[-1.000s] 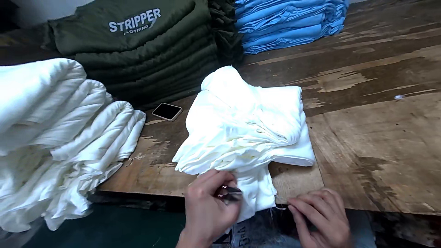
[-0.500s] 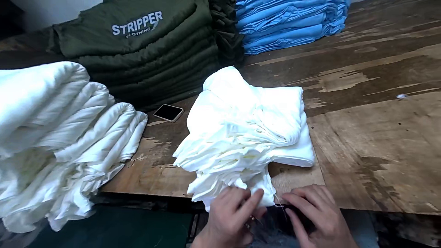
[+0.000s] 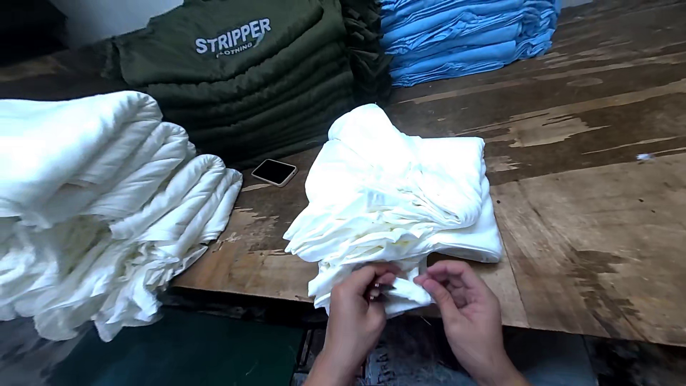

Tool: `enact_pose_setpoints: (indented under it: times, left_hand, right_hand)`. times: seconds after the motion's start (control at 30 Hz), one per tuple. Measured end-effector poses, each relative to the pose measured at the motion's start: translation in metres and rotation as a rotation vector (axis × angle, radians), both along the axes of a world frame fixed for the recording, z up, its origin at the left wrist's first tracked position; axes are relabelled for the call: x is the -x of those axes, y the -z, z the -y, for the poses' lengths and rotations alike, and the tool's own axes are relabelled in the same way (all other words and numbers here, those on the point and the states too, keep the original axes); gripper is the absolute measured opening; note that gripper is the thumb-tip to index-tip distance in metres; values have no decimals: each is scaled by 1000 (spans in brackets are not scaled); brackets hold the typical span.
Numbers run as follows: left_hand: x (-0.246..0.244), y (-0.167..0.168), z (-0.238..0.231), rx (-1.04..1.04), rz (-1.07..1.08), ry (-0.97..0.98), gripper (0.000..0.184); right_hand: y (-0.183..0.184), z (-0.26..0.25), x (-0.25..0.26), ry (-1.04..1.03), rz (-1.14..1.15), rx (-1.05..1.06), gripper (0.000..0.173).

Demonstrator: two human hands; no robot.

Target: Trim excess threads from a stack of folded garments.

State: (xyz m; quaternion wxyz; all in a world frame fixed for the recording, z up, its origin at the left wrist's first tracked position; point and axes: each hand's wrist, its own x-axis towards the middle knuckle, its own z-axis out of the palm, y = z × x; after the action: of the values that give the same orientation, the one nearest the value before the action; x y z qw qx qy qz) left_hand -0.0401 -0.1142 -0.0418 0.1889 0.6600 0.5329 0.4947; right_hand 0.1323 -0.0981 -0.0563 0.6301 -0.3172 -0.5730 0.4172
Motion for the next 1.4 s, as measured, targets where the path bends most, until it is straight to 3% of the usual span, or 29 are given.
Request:
enact_pose_setpoints:
  times: [0.1,0.13,0.2,0.3,0.37,0.43,0.53,0.63,0.7,0.87,1.27,1.33,1.4]
  left_hand:
    - [-7,-5,-8,87,60,-36,21]
    - [-9,-5,-9,101,51,-49,22]
    - [-10,-5,-9,125,32,-57,22]
    - [-7,-3,-1,114,-11,-1,29]
    - [-4,3,11,-8,-115,52,30]
    - [-7,11,20,-223,-261,21,14]
    - [-11,12,32,-366,-434,-93,16]
    - [-16,7,35,-377,-498,-199,26]
    - [-18,8,33,-422,-525,-217,24]
    - [-22,10,23,-455,-634,-156,16]
    - [-20,12,22,-520,-689,-97,11]
    - [-19,11,23,-518,-685,-127,8]
    - [-17,10,24,-455,-644,-145,16]
  right_hand:
    - [4,-3,-8,-92,230,-71,51]
    - [7,-1,-10,-47,366,-142,49]
    - [15,6,-17,171,628,-341,23]
    - [18,12,-36,410,758,-492,14]
    - [13,21,-49,438,798,-466,16]
    - [8,30,-58,403,809,-432,16]
    - [10,36,-60,357,751,-385,13]
    - [11,39,-59,328,716,-376,10]
    - [12,40,-57,322,744,-415,10]
    - [17,42,-53,371,885,-538,13]
    - [19,32,-62,308,881,-584,11]
    - [17,31,-65,287,909,-566,21]
    - [12,32,-69,286,975,-470,42]
